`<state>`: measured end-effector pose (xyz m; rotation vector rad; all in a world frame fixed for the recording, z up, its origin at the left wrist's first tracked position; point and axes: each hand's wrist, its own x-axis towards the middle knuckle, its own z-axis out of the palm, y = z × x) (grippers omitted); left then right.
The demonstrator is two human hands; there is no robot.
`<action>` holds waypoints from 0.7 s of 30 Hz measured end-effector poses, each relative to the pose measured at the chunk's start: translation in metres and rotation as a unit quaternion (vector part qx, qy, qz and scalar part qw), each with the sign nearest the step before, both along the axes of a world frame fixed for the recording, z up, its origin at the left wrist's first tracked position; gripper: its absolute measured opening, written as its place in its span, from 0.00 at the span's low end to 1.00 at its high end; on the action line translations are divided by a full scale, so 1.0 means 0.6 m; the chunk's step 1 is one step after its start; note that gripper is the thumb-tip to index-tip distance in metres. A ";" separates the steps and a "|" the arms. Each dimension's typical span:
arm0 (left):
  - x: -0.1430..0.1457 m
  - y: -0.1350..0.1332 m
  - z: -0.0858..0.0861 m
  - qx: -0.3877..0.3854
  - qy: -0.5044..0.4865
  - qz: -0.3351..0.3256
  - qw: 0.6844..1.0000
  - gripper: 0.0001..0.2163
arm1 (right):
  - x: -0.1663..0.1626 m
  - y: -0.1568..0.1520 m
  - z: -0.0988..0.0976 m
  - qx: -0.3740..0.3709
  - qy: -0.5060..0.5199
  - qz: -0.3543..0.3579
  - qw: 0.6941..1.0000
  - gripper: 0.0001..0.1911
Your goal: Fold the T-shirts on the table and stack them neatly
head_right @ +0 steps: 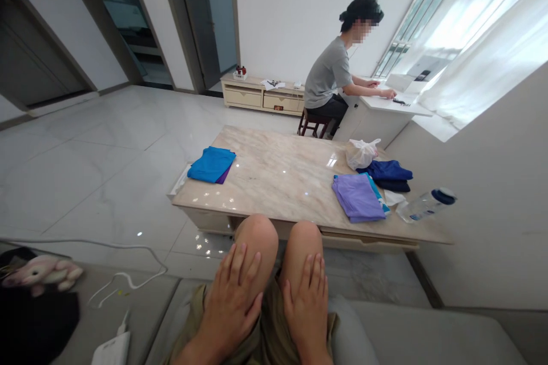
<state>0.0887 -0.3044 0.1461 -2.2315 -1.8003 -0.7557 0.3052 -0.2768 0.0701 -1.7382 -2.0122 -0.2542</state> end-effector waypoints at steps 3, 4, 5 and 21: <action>-0.005 -0.012 -0.001 -0.002 -0.009 -0.004 1.000 0.42 | 0.011 -0.019 0.011 0.009 -0.001 -0.007 1.000 0.45; -0.007 -0.016 -0.003 -0.004 -0.013 -0.007 1.000 0.41 | 0.016 -0.026 0.016 0.012 -0.002 -0.012 1.000 0.46; -0.009 -0.020 -0.005 -0.007 -0.017 -0.009 1.000 0.41 | 0.021 -0.032 0.021 0.014 -0.004 -0.017 1.000 0.46; -0.024 -0.024 -0.016 -0.015 -0.041 -0.026 0.999 0.38 | -0.004 -0.089 0.096 0.017 0.067 -0.018 0.997 0.45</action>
